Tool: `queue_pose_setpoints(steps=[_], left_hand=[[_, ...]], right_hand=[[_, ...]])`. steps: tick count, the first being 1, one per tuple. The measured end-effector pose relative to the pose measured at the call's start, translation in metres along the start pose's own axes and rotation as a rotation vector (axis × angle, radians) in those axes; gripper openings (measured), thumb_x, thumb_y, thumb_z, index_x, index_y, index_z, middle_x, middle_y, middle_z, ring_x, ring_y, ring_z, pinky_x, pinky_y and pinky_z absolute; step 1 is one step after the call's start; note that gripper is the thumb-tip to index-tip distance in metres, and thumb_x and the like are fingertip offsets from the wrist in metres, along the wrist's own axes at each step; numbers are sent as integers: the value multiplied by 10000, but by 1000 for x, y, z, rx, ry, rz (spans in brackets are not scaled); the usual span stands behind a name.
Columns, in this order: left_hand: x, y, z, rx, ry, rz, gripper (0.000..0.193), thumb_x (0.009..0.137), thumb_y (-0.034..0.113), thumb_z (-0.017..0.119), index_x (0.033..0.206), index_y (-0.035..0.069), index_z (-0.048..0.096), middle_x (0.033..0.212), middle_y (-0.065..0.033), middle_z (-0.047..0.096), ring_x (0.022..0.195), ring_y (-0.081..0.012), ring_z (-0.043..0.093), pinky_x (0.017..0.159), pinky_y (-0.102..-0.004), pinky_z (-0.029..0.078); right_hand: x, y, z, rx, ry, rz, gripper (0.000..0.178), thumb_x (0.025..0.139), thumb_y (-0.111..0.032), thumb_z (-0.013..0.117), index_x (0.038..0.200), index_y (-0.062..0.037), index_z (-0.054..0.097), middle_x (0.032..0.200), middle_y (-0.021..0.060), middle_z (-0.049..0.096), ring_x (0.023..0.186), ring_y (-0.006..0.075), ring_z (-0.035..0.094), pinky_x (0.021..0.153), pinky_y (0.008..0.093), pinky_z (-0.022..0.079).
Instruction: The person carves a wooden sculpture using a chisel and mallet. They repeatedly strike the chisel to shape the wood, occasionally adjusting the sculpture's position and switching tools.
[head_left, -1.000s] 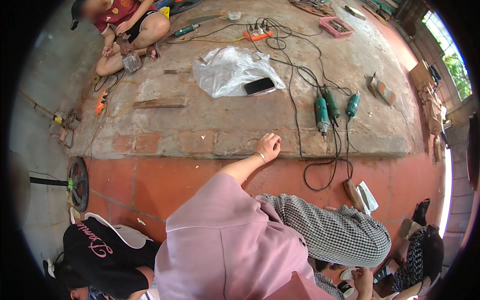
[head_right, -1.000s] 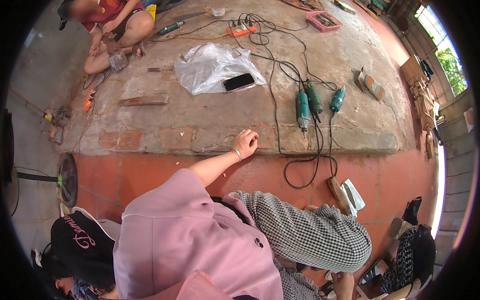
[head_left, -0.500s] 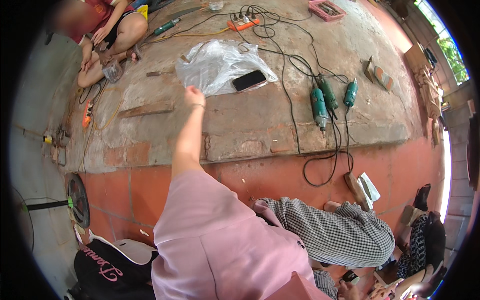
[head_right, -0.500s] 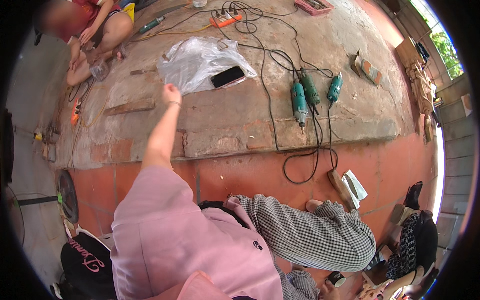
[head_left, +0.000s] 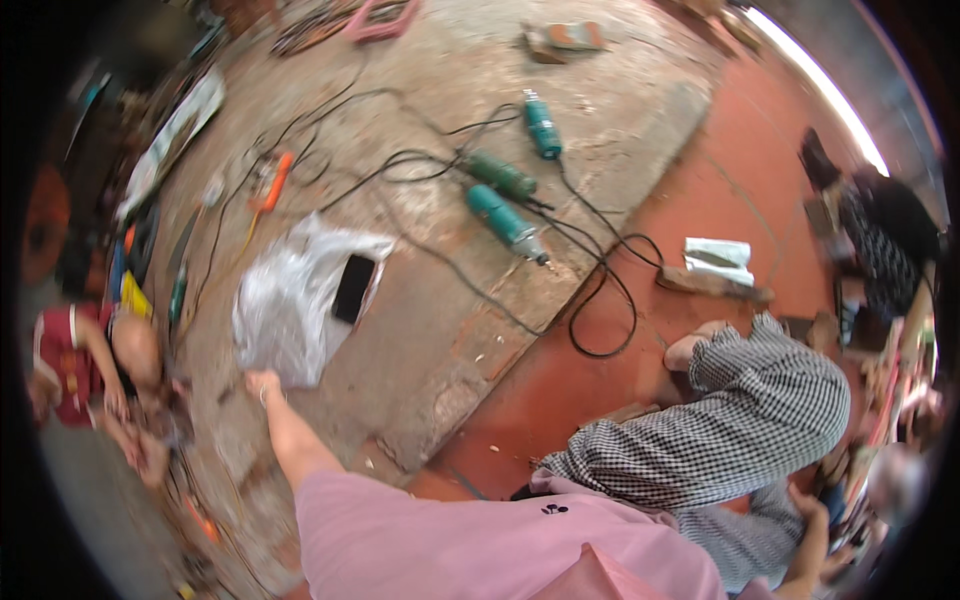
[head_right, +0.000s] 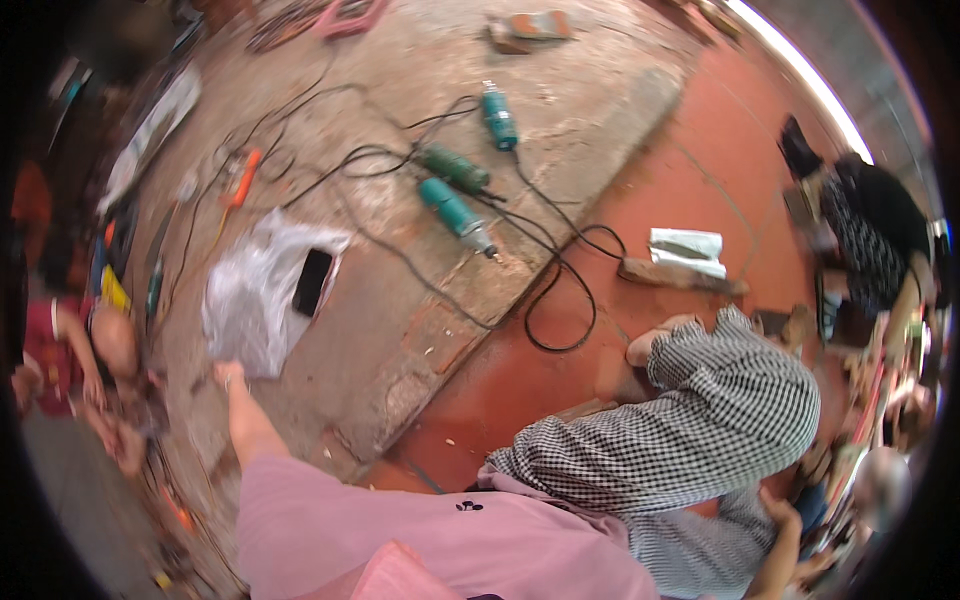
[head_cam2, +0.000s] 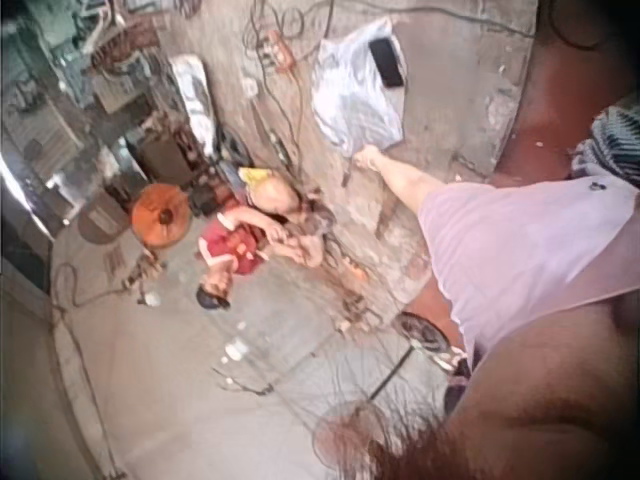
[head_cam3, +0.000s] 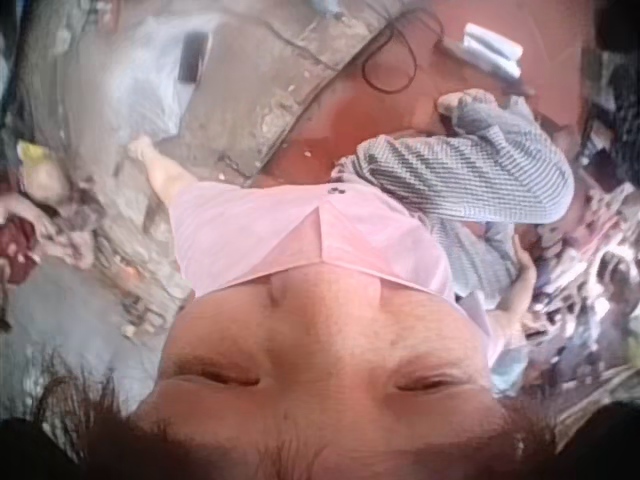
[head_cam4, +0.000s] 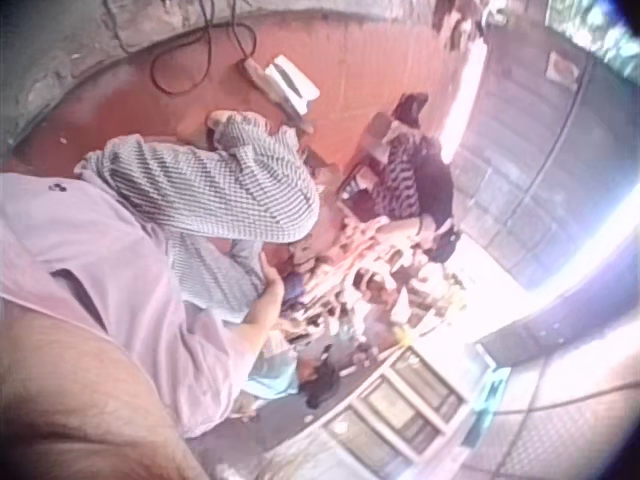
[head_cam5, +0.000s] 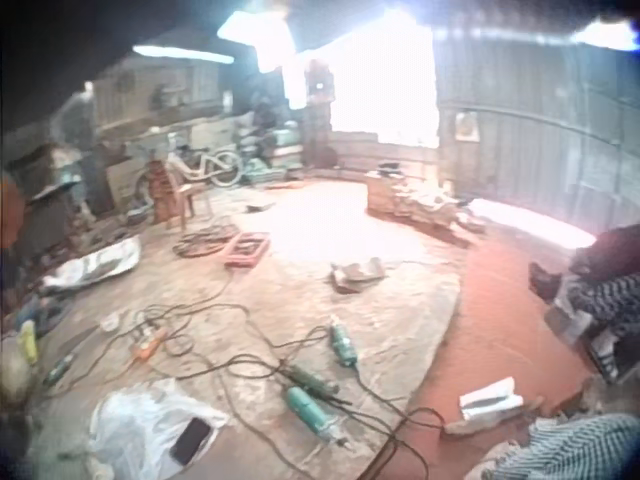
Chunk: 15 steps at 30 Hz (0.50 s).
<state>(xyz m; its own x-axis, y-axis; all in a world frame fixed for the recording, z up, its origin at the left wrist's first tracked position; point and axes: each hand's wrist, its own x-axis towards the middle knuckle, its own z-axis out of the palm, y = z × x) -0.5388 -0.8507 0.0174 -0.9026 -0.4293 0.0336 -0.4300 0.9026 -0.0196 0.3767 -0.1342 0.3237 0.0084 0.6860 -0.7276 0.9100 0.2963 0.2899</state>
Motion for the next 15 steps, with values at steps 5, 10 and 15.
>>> queue_pose_setpoints(steps=[5, 10, 15], left_hand=[[7, 44, 2, 236, -174, -132, 677, 844, 230, 534, 1463, -5, 393, 1484, -272, 413, 1424, -435, 308, 1186, -557, 202], [23, 41, 30, 220, 85, -183, 564, 848, 310, 595, 1320, 5, 552, 1353, -189, 536, 1272, -342, 470, 1047, -489, 377], [23, 30, 50, 230, 81, -121, 533, 851, 302, 604, 1297, 13, 562, 1303, -168, 536, 1211, -318, 466, 1002, -466, 376]], right_hand=[[-37, 21, 12, 50, -86, 178, 834, 805, -717, 438, 1090, 19, 706, 1085, 261, 674, 1106, 374, 616, 975, 424, 448], [-51, 30, 15, 78, -136, 321, 973, 816, -839, 377, 1109, 28, 707, 1145, 280, 667, 1187, 381, 600, 1042, 427, 430], [-53, 24, 11, 34, -87, 380, 942, 828, -837, 409, 1098, 11, 718, 1133, 253, 687, 1158, 383, 618, 1002, 421, 462]])
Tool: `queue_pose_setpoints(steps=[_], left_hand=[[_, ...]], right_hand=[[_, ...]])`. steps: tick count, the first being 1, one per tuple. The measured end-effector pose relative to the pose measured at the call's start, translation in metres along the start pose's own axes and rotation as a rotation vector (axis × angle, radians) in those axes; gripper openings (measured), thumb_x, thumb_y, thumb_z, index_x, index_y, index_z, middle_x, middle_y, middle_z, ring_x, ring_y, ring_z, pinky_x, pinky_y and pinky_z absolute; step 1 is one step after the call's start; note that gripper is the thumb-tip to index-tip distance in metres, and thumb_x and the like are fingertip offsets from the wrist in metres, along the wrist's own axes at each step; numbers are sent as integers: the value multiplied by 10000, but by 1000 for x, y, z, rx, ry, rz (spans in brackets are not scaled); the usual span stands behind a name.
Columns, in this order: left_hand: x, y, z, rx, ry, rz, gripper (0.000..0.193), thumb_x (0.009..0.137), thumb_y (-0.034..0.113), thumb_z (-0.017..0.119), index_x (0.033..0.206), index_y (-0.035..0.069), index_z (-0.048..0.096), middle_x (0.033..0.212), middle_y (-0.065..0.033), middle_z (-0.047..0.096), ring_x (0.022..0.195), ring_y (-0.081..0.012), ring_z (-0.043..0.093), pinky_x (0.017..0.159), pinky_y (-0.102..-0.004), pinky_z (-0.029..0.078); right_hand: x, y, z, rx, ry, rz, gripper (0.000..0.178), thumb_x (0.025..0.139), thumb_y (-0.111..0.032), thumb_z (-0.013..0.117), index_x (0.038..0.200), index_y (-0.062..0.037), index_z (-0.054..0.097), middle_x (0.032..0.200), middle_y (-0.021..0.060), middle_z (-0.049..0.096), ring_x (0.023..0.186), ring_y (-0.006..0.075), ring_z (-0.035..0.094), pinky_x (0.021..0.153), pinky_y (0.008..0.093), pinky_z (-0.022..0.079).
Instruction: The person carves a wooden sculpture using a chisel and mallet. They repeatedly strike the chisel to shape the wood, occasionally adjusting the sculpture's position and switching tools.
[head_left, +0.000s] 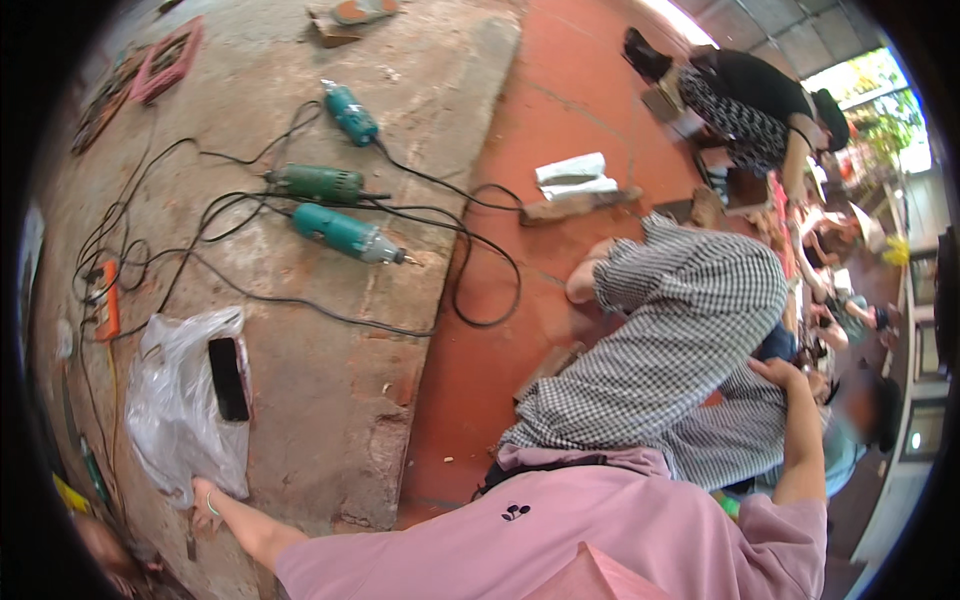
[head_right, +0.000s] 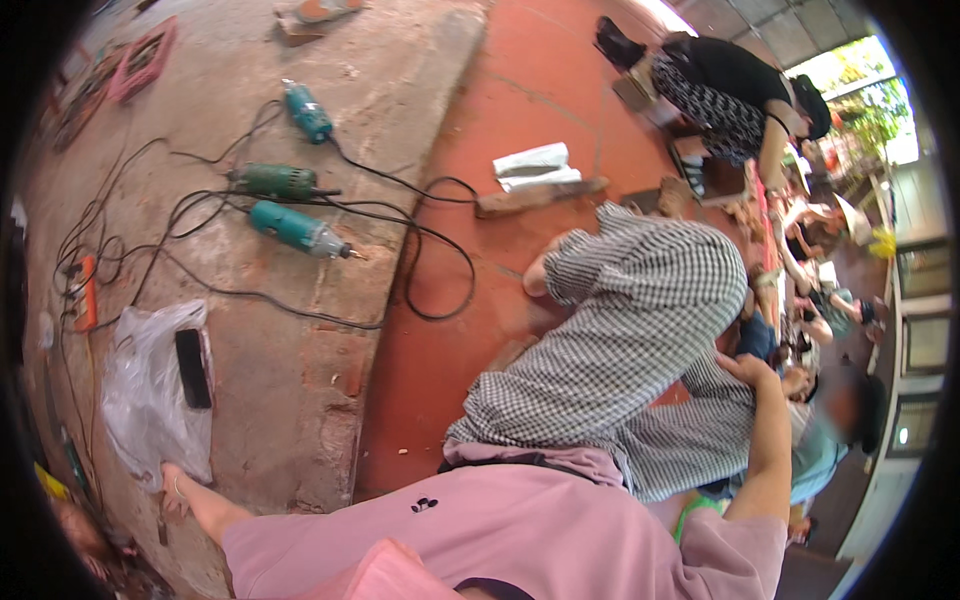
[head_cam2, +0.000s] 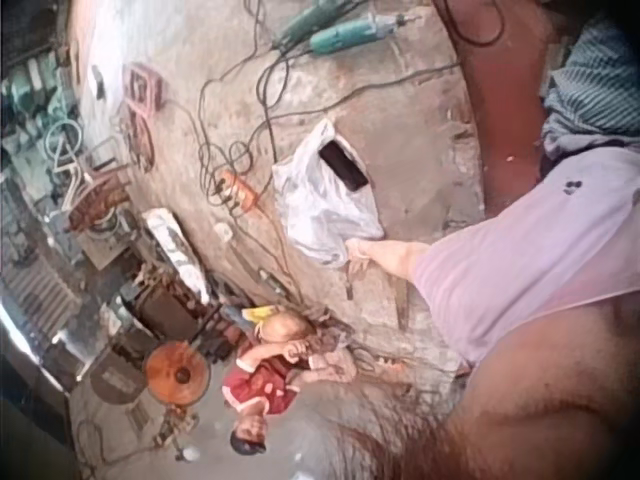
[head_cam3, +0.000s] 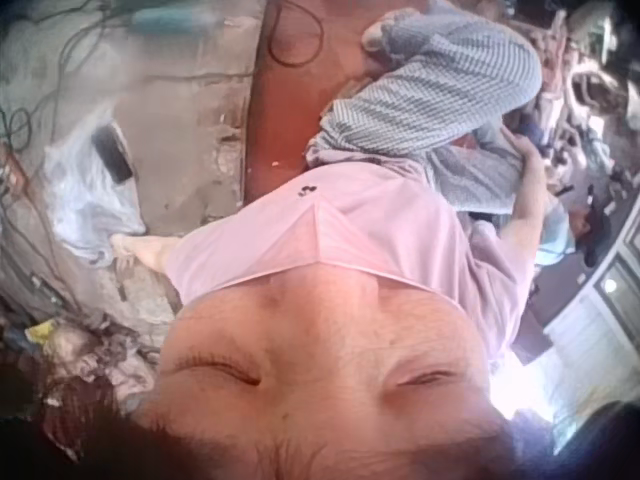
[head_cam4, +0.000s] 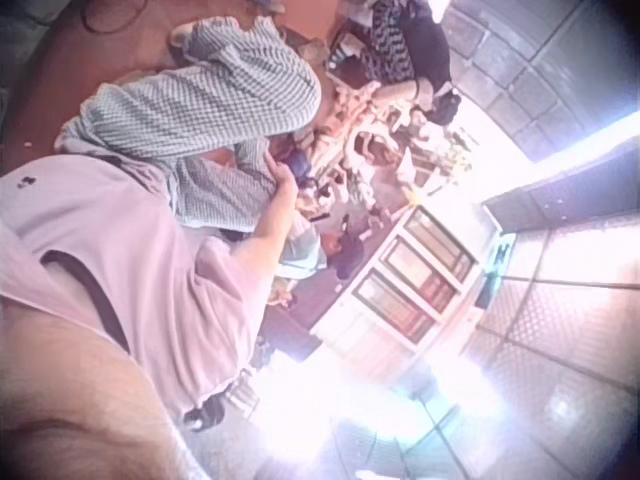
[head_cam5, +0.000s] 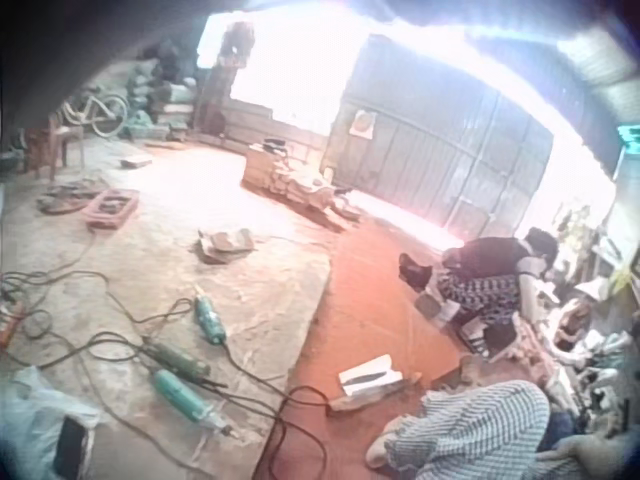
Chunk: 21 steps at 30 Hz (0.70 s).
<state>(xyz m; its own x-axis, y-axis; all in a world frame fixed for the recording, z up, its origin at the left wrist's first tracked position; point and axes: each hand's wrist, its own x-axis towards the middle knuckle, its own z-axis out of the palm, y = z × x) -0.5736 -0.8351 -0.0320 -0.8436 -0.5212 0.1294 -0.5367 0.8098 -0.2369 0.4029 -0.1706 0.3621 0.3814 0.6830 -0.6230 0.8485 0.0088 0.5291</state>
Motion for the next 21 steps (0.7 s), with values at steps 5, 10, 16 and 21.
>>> queue_pose_setpoints(steps=[5, 10, 16, 21], left_hand=[[5, 10, -15, -36, 53, 49, 502, 853, 294, 613, 1274, 22, 572, 1253, -148, 536, 1149, -295, 462, 957, -443, 376], [-5, 21, -24, -96, 97, 107, 472, 856, 286, 621, 1251, 31, 582, 1203, -128, 535, 1087, -271, 458, 912, -421, 375], [-23, 44, -11, -165, 67, 162, 435, 859, 276, 632, 1223, 41, 594, 1143, -103, 535, 1013, -243, 453, 857, -394, 374], [-28, 46, -17, -200, 50, 151, 404, 861, 268, 641, 1199, 49, 605, 1093, -83, 535, 951, -219, 449, 812, -371, 373]], right_hand=[[-16, -28, 1, 38, -21, 95, 986, 787, -874, 408, 1223, -33, 681, 1277, 241, 626, 1243, 378, 567, 1074, 430, 416], [-19, -34, 1, 125, -18, 142, 976, 771, -870, 449, 1219, -36, 686, 1278, 229, 630, 1241, 364, 574, 1060, 425, 427], [-61, -54, -25, 87, -3, 234, 947, 796, -841, 460, 1230, -27, 675, 1308, 191, 628, 1258, 359, 562, 1060, 435, 425], [-62, -58, -30, 99, -120, 299, 1023, 792, -873, 411, 1372, -45, 568, 1441, 172, 524, 1370, 331, 459, 1143, 448, 332]])
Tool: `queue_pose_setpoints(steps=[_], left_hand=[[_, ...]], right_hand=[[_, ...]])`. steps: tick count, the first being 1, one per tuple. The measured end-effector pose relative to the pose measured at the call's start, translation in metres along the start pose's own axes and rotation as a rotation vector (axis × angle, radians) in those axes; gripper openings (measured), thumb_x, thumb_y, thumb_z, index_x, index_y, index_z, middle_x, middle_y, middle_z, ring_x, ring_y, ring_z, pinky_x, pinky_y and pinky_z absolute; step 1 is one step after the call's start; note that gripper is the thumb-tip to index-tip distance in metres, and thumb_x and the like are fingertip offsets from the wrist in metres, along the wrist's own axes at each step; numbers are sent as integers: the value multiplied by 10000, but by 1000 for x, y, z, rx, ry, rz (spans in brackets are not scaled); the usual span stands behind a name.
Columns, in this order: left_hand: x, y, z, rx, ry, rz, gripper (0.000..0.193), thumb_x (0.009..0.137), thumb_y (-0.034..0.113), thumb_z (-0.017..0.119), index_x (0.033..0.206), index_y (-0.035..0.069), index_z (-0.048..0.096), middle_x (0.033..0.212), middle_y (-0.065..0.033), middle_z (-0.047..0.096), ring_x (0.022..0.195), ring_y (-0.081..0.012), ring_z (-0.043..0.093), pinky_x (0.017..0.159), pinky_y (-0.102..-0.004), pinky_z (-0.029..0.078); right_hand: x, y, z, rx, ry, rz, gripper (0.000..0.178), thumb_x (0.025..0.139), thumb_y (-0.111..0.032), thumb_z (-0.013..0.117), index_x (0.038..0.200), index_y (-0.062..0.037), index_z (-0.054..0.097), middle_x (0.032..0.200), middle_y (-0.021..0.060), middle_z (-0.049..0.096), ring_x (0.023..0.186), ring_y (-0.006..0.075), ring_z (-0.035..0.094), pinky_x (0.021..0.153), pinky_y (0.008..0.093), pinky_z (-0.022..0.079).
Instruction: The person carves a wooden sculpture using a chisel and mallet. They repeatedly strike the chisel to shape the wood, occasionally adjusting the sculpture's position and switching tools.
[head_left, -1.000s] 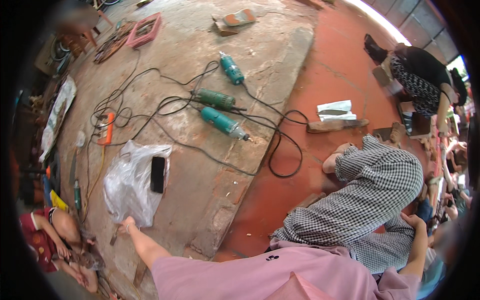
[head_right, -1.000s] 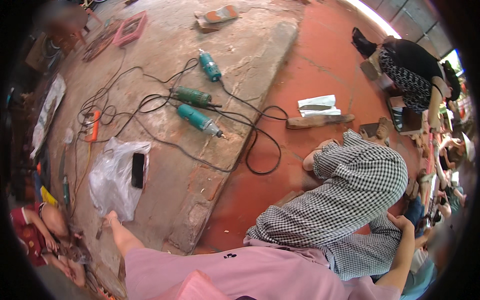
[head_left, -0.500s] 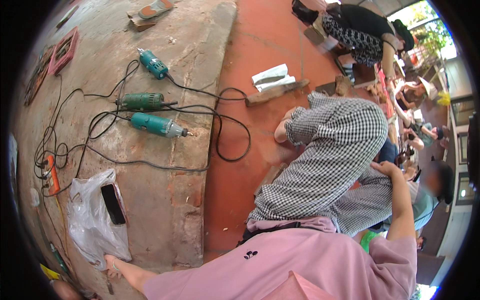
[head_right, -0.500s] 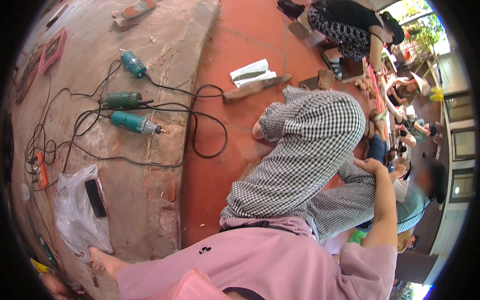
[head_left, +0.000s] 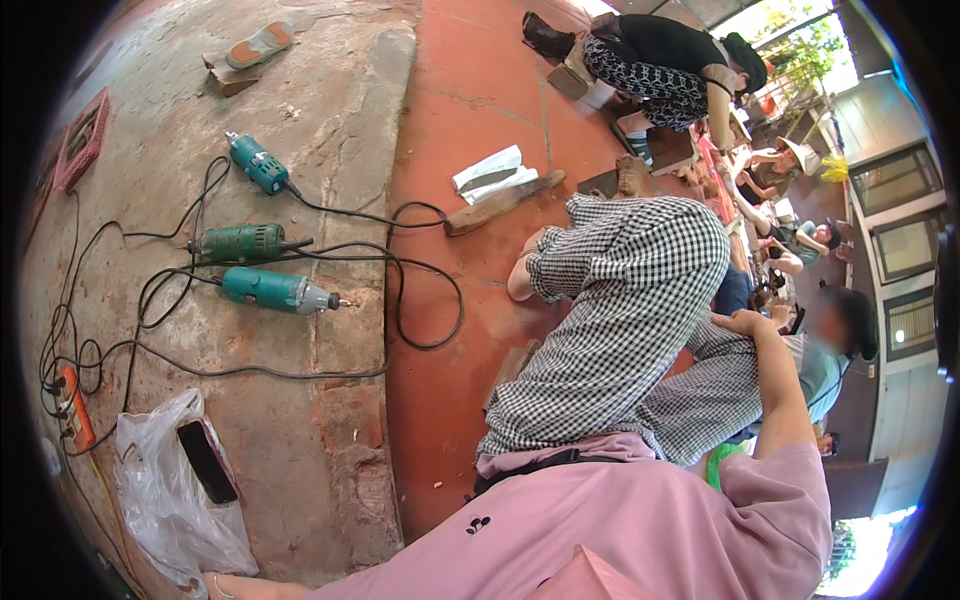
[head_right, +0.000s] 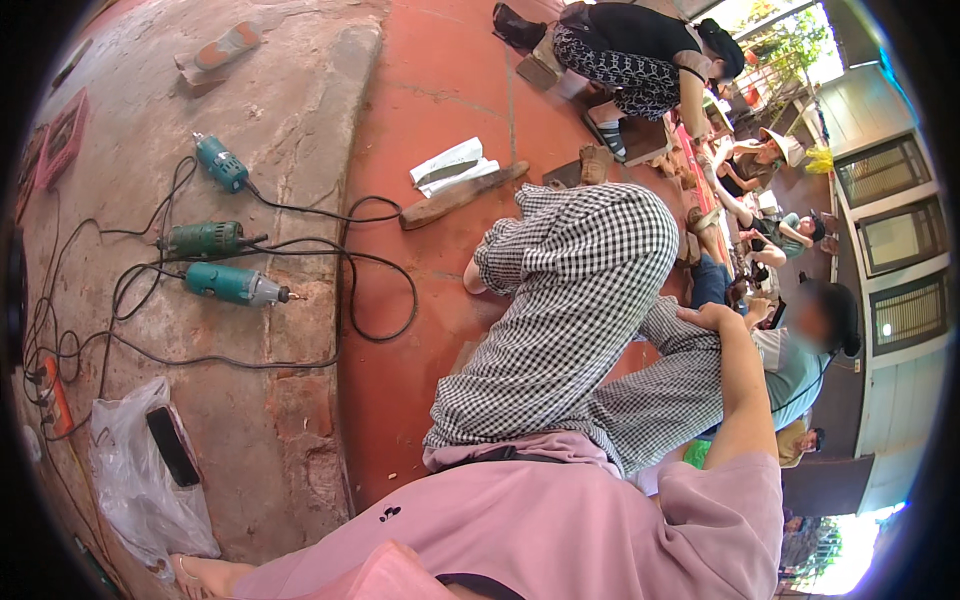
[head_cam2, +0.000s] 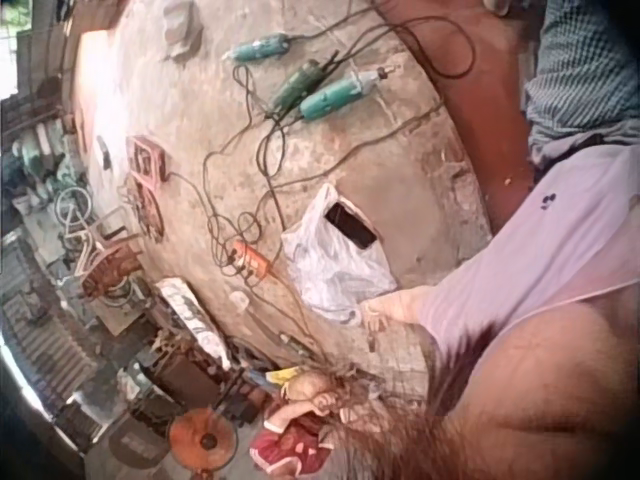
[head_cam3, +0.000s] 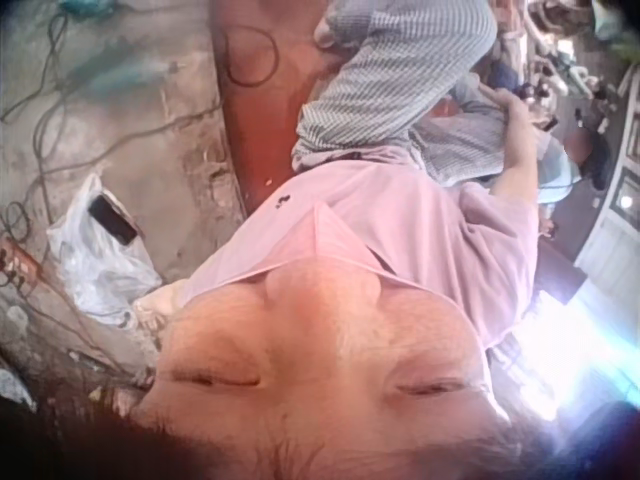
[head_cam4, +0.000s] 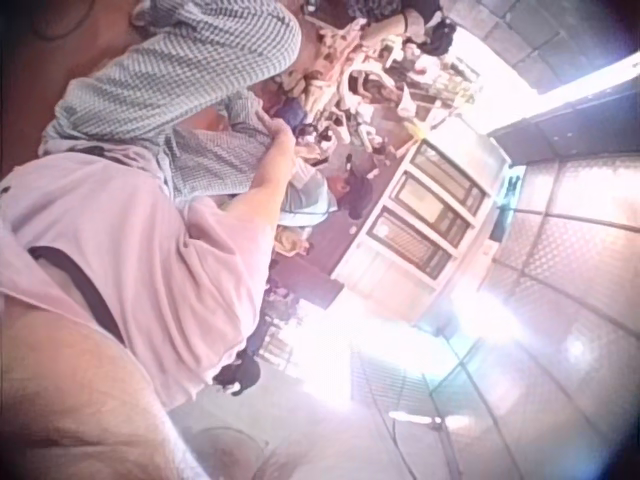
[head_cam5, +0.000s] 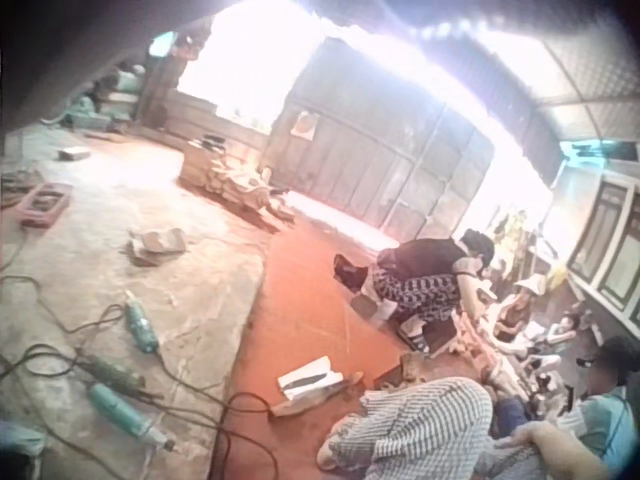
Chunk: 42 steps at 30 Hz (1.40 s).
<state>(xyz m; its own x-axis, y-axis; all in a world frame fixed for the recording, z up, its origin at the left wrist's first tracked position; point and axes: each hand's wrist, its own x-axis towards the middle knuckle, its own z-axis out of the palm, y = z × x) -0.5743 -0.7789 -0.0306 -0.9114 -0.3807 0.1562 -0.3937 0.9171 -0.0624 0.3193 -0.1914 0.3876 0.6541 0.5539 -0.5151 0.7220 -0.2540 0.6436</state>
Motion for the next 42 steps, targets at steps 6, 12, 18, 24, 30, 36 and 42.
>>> queue_pose_setpoints(steps=[6, 12, 18, 24, 30, 36, 42], left_hand=[[-2, 0, -17, -33, 41, -22, 367, 865, 258, 651, 1171, 60, 617, 1033, -58, 535, 877, -191, 444, 758, -344, 372], [-29, 6, -45, -108, 100, -72, 330, 868, 248, 662, 1144, 70, 629, 973, -34, 534, 802, -163, 439, 704, -316, 371], [-53, 23, -63, -242, 115, -128, 293, 871, 238, 672, 1116, 80, 641, 912, -9, 534, 728, -135, 434, 649, -289, 370], [-76, 27, -77, -485, 176, -218, 256, 874, 228, 683, 1088, 91, 654, 852, 15, 534, 654, -106, 429, 595, -262, 370], [-110, 48, -87, -1251, 163, -297, 219, 877, 219, 693, 1060, 101, 666, 792, 40, 533, 580, -78, 424, 541, -235, 369], [-295, 207, -232, -2205, -859, -100, 106, 892, 38, 678, 966, 107, 647, 789, 25, 579, 630, -67, 505, 556, -201, 438], [-481, 318, -383, -2018, -1701, 295, 127, 906, 34, 688, 1013, 60, 624, 915, -34, 680, 752, -155, 642, 768, -329, 567]], right_hand=[[26, 3, 5, -63, 62, 17, 931, 811, -808, 455, 1341, -56, 601, 1420, 159, 547, 1313, 353, 507, 1128, 449, 344], [48, -4, -9, -50, 74, -54, 932, 814, -811, 452, 1318, -43, 612, 1390, 171, 565, 1293, 352, 523, 1112, 452, 362], [60, 16, -7, -47, 65, -117, 935, 817, -815, 449, 1294, -30, 623, 1360, 182, 583, 1274, 351, 540, 1097, 454, 380], [67, 26, -1, -34, 72, -179, 938, 820, -819, 445, 1271, -18, 633, 1330, 194, 600, 1255, 350, 556, 1081, 457, 397], [68, 36, 24, -18, 74, -227, 943, 824, -822, 442, 1248, -5, 644, 1300, 206, 618, 1236, 350, 573, 1065, 459, 415], [66, 36, 23, -24, 112, -302, 949, 827, -826, 438, 1225, 8, 655, 1270, 218, 636, 1217, 349, 589, 1049, 462, 433], [62, 34, 44, -88, 233, -401, 941, 885, -797, 353, 1073, 53, 712, 1097, 242, 697, 1114, 351, 647, 1019, 416, 455]])
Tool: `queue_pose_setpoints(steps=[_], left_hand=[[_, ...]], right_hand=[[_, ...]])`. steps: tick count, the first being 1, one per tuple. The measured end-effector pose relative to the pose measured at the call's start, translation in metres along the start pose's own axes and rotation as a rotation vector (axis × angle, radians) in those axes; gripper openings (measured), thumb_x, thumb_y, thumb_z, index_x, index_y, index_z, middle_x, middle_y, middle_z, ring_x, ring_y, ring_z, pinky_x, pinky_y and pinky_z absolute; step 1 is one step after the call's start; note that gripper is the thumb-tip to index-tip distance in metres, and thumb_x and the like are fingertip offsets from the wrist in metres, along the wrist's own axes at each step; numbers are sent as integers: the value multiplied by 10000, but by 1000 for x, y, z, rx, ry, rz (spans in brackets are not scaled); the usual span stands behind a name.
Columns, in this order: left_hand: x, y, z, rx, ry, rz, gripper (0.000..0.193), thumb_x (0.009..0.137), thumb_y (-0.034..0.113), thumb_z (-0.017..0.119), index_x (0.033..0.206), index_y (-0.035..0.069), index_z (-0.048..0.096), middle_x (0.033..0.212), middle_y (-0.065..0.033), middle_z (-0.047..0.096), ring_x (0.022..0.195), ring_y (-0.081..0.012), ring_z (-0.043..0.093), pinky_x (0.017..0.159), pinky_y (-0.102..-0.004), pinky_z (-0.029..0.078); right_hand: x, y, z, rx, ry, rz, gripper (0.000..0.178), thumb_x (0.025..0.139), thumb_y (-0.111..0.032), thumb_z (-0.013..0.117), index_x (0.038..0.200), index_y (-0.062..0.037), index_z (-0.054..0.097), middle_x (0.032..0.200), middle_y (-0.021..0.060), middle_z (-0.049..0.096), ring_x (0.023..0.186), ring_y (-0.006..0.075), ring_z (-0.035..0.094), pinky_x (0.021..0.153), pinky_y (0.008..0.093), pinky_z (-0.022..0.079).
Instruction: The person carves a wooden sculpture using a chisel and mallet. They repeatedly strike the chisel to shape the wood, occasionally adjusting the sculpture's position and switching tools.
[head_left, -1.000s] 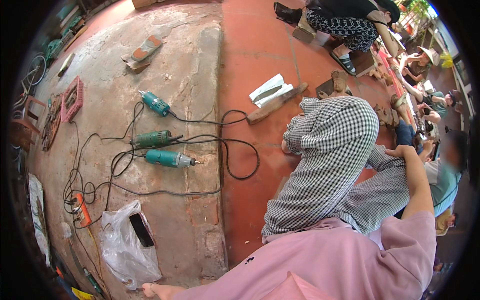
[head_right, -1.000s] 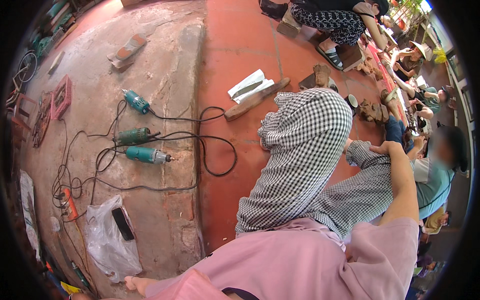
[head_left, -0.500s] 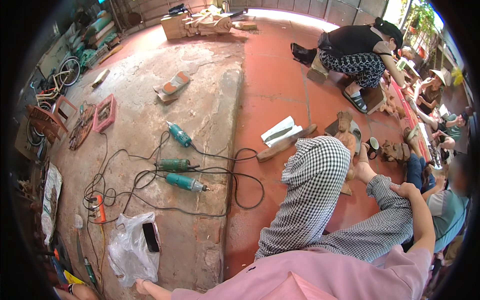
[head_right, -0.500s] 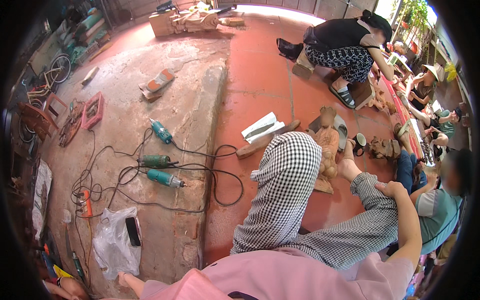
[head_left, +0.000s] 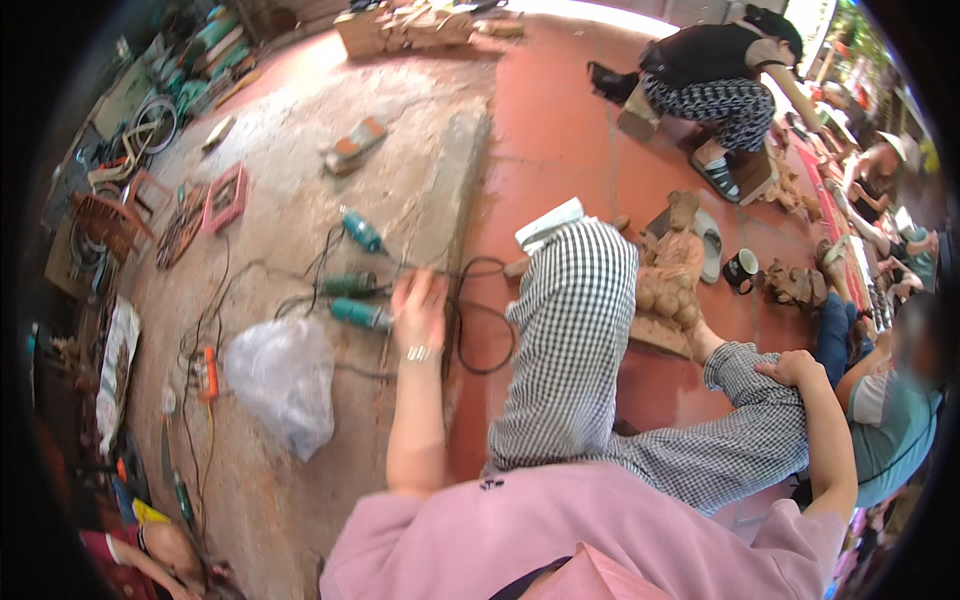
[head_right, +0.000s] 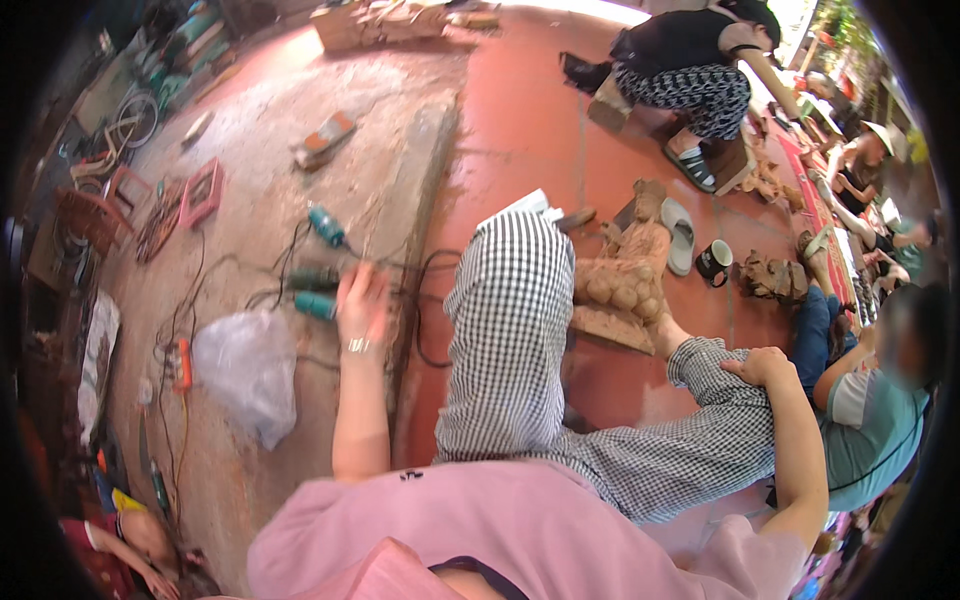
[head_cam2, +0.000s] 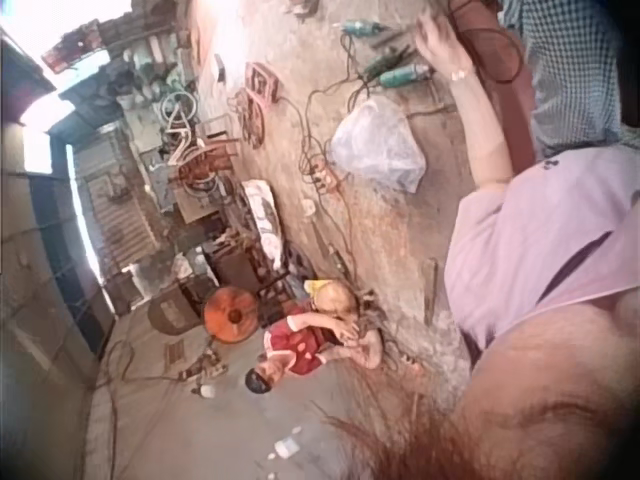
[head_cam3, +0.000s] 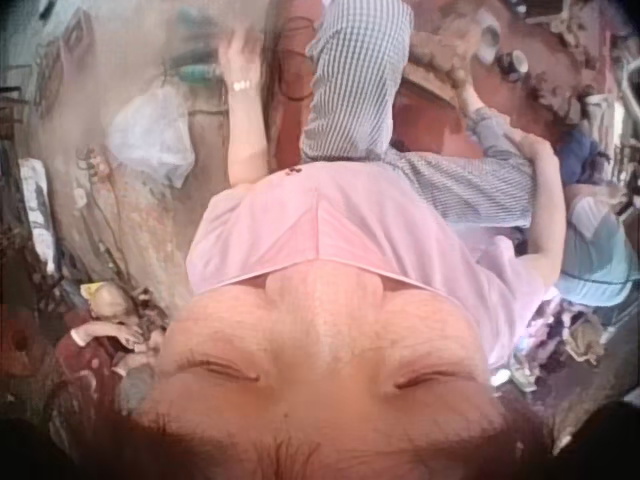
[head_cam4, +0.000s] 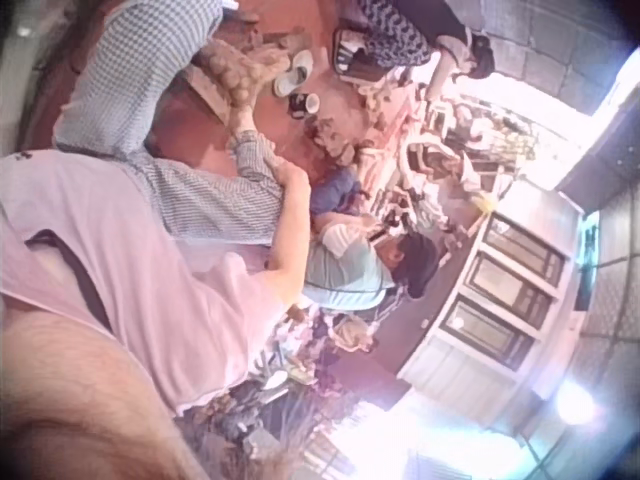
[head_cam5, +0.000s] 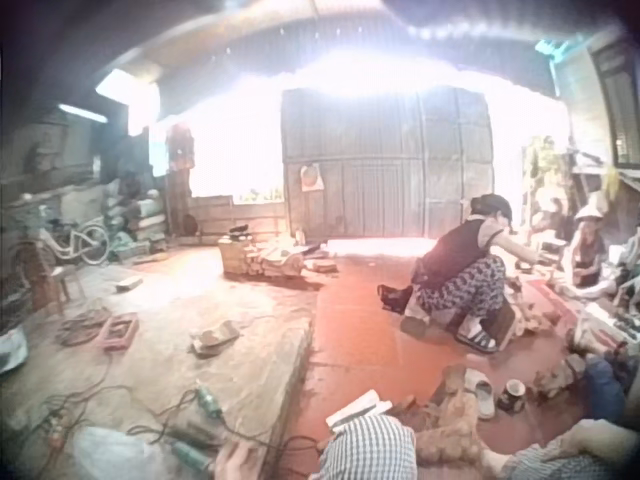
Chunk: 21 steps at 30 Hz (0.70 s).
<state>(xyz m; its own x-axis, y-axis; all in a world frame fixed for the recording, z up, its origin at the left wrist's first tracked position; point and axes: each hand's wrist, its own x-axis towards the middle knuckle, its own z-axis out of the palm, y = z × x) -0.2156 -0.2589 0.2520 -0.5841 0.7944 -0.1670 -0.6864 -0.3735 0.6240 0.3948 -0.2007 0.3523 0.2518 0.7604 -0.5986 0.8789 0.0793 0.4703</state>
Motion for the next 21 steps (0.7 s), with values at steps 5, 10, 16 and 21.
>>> queue_pose_setpoints(steps=[5, 10, 16, 21], left_hand=[[22, -8, 67, 208, -322, -38, 89, 960, 30, 608, 1047, 47, 596, 1154, -130, 667, 983, -212, 671, 927, -366, 564], [33, -9, 113, 327, -462, 21, 98, 969, 5, 582, 1064, 27, 568, 1158, -173, 663, 1020, -235, 676, 948, -367, 576], [66, 17, 169, 426, -751, -8, 146, 953, 3, 599, 1067, 65, 532, 1146, -208, 670, 1074, -271, 668, 944, -406, 575], [75, 4, 237, 605, -921, -82, 135, 942, 42, 638, 1009, 47, 522, 1090, -196, 692, 1006, -241, 699, 855, -358, 610]], right_hand=[[-14, -1, 5, 15, -54, -8, 865, 900, -759, 391, 1129, 14, 705, 1136, 224, 691, 1129, 354, 637, 1003, 433, 469], [-5, 10, 21, 57, -90, -37, 825, 908, -739, 408, 1147, -7, 703, 1149, 211, 690, 1133, 357, 633, 991, 434, 478], [19, 12, 38, 159, -107, -144, 777, 916, -714, 427, 1168, -31, 701, 1164, 197, 689, 1138, 361, 628, 978, 435, 489], [28, 11, 28, 337, -74, -231, 510, 901, -501, 602, 1174, -83, 705, 1128, 166, 705, 1081, 341, 653, 943, 429, 510]])
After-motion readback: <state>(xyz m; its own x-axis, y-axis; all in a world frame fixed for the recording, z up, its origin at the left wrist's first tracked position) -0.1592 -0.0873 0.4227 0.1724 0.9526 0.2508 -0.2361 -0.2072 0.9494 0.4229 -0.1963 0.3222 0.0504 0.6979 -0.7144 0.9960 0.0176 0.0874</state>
